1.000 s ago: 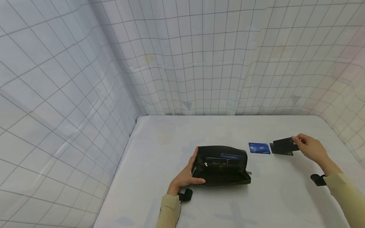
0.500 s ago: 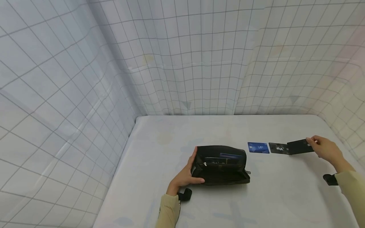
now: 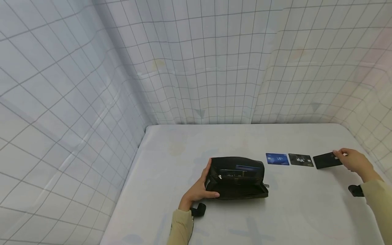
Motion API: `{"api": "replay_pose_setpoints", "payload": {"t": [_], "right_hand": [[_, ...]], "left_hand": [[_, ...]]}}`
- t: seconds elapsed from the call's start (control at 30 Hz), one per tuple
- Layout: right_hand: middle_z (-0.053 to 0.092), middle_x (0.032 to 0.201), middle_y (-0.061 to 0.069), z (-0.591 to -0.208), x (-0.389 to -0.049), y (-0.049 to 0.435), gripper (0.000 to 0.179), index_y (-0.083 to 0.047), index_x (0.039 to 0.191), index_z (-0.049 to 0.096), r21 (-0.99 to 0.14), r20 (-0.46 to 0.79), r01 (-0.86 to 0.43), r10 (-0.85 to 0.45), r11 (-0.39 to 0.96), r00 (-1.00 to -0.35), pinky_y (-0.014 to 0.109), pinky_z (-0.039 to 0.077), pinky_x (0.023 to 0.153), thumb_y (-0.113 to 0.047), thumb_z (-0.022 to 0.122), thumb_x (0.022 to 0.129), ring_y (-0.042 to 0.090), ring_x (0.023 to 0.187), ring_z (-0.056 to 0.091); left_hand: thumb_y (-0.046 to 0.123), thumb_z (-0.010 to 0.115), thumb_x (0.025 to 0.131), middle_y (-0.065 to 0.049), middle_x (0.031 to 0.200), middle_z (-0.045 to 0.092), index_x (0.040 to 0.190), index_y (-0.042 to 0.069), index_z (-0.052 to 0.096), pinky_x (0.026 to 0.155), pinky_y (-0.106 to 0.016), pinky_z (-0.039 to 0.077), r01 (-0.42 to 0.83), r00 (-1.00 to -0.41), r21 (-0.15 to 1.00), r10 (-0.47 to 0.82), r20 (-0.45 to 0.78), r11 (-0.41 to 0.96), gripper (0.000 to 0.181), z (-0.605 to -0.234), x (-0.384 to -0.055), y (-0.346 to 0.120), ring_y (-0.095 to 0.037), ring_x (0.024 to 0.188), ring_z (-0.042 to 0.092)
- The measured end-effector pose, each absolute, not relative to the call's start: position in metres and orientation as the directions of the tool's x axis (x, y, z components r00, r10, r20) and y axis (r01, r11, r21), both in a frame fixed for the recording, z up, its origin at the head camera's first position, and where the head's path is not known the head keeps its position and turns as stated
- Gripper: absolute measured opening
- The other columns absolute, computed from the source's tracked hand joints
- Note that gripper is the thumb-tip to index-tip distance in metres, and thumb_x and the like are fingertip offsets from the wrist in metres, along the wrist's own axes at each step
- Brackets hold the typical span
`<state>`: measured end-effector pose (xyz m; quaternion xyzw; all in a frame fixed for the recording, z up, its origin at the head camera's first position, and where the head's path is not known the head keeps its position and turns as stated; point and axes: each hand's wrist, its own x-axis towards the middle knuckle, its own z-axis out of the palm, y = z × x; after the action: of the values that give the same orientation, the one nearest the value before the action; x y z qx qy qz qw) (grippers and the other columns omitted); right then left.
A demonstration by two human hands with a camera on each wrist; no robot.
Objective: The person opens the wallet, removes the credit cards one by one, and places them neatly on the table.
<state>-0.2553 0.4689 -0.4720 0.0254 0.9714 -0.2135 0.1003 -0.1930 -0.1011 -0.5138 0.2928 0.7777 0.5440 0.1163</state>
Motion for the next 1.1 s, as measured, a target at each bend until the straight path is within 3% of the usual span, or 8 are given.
{"api": "replay_pose_setpoints", "payload": {"t": [0.13,0.33,0.4,0.53,0.67,0.83,1.1], "right_hand": [[0.054,0.09,0.029,-0.471,-0.257,0.468,0.073,0.014,0.11,0.046,-0.366,-0.232,0.156,0.072,0.917,-0.97,0.039,0.041,0.054,-0.055,0.03,0.096,0.03,0.068,0.052],[0.052,0.076,0.017,-0.473,-0.257,0.464,0.063,0.007,0.096,0.053,-0.316,-0.247,0.273,0.198,0.909,-0.948,0.046,0.037,0.057,-0.053,0.033,0.095,0.031,0.068,0.047],[0.054,0.077,0.02,-0.473,-0.258,0.463,0.065,0.008,0.096,0.053,-0.309,-0.25,0.293,0.22,0.905,-0.943,0.049,0.037,0.058,-0.053,0.033,0.095,0.033,0.069,0.049],[0.055,0.097,0.033,-0.475,-0.263,0.46,0.072,0.013,0.109,0.049,-0.288,-0.263,0.349,0.277,0.892,-0.924,0.055,0.039,0.064,-0.056,0.033,0.094,0.047,0.08,0.053],[0.048,0.112,0.038,-0.477,-0.266,0.459,0.075,0.014,0.117,0.044,-0.279,-0.286,0.406,0.328,0.87,-0.9,0.055,0.039,0.068,-0.056,0.033,0.093,0.054,0.092,0.05],[0.047,0.116,0.039,-0.478,-0.267,0.456,0.073,0.014,0.12,0.043,-0.301,-0.313,0.451,0.36,0.84,-0.879,0.055,0.038,0.072,-0.053,0.034,0.093,0.054,0.098,0.047],[0.047,0.114,0.039,-0.48,-0.264,0.455,0.073,0.015,0.123,0.039,-0.34,-0.332,0.456,0.348,0.822,-0.876,0.05,0.04,0.067,-0.052,0.033,0.093,0.05,0.092,0.051]], "left_hand": [[0.029,0.078,0.075,-0.005,0.155,-0.012,0.149,0.015,-0.011,0.107,-0.06,0.012,0.304,-0.804,0.922,0.584,0.112,0.242,0.116,-0.509,-0.192,-0.101,-0.029,0.141,-0.006],[0.038,0.077,0.074,0.004,0.155,-0.012,0.149,0.025,-0.012,0.108,-0.059,0.013,0.309,-0.809,0.918,0.576,0.117,0.248,0.117,-0.528,-0.197,-0.103,-0.022,0.142,-0.006],[0.04,0.078,0.073,0.007,0.155,-0.012,0.148,0.029,-0.012,0.108,-0.057,0.014,0.312,-0.813,0.915,0.57,0.118,0.257,0.118,-0.537,-0.2,-0.103,-0.02,0.142,-0.006],[0.041,0.079,0.071,0.012,0.154,-0.012,0.147,0.036,-0.012,0.109,-0.055,0.014,0.3,-0.819,0.918,0.564,0.108,0.26,0.119,-0.547,-0.205,-0.105,-0.016,0.142,-0.005],[0.034,0.079,0.073,0.009,0.154,-0.012,0.147,0.033,-0.013,0.108,-0.057,0.013,0.304,-0.814,0.916,0.571,0.108,0.26,0.118,-0.543,-0.204,-0.104,-0.019,0.141,-0.006],[0.03,0.077,0.075,0.0,0.154,-0.014,0.148,0.022,-0.014,0.108,-0.059,0.013,0.31,-0.801,0.915,0.59,0.105,0.257,0.117,-0.523,-0.196,-0.103,-0.024,0.141,-0.006],[0.038,0.075,0.076,-0.004,0.155,-0.013,0.149,0.02,-0.013,0.106,-0.061,0.013,0.304,-0.799,0.919,0.593,0.101,0.252,0.116,-0.511,-0.191,-0.102,-0.029,0.141,-0.006]]}}
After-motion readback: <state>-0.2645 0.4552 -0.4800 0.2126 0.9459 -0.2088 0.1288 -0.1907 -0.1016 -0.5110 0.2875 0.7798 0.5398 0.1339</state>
